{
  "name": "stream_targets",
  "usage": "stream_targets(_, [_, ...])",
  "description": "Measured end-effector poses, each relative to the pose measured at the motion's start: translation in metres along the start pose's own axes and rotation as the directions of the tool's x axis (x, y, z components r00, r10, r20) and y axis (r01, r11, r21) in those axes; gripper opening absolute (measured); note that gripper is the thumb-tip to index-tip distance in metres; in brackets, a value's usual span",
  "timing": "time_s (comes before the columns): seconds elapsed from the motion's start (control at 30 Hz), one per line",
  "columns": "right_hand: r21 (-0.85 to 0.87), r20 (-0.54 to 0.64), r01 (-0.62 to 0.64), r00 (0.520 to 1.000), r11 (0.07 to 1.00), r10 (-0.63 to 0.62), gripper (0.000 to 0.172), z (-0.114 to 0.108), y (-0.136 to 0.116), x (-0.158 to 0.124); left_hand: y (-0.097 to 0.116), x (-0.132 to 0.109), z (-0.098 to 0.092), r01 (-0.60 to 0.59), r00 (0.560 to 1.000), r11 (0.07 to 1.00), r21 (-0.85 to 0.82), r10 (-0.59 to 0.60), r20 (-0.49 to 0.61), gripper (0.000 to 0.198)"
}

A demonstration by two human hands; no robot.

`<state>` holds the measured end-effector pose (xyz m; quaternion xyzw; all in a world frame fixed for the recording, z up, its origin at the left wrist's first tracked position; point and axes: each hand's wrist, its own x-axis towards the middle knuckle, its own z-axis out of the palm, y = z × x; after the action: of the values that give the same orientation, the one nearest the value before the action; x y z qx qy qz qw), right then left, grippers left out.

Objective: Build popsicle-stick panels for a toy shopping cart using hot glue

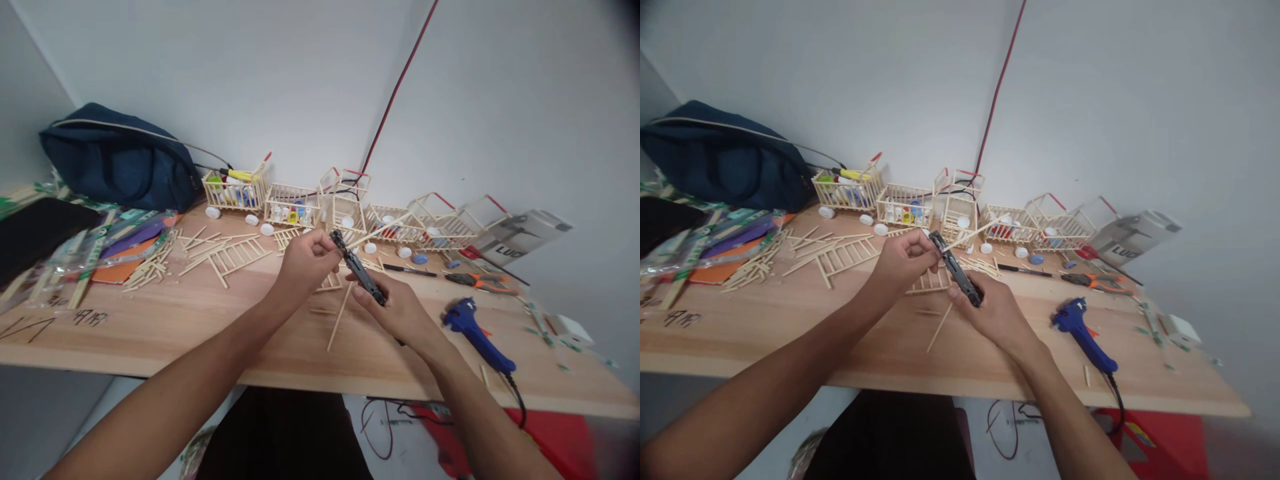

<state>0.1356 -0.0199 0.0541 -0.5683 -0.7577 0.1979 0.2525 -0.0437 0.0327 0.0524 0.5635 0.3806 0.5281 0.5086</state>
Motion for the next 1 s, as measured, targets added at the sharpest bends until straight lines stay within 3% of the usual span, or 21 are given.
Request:
stream_targets(0.73, [-0.056, -0.002, -0.021, 1.000, 0.998, 0.021, 0.044, 0.007, 0.006, -0.008, -0.005, 0.001, -0.001, -0.020, 0.993, 0.997, 0.076, 0.011, 0.115, 0.010])
stream_targets(0.87, [-0.010, 0.022, -0.055, 0.998, 0.998, 0.055, 0.044, 0.006, 0.007, -0.011, -0.002, 0.003, -0.005, 0.079, 0.977, 0.997, -0.002, -0.077, 0.198, 0.009])
stream_targets(1.0, [0.009, 0.024, -0.106, 0.994, 0.994, 0.105, 0.049, 0.002, 0.008, -0.014, 0.003, 0.008, -0.011, 0.230, 0.970, 0.965, -0.130, -0.216, 0.112, 0.024])
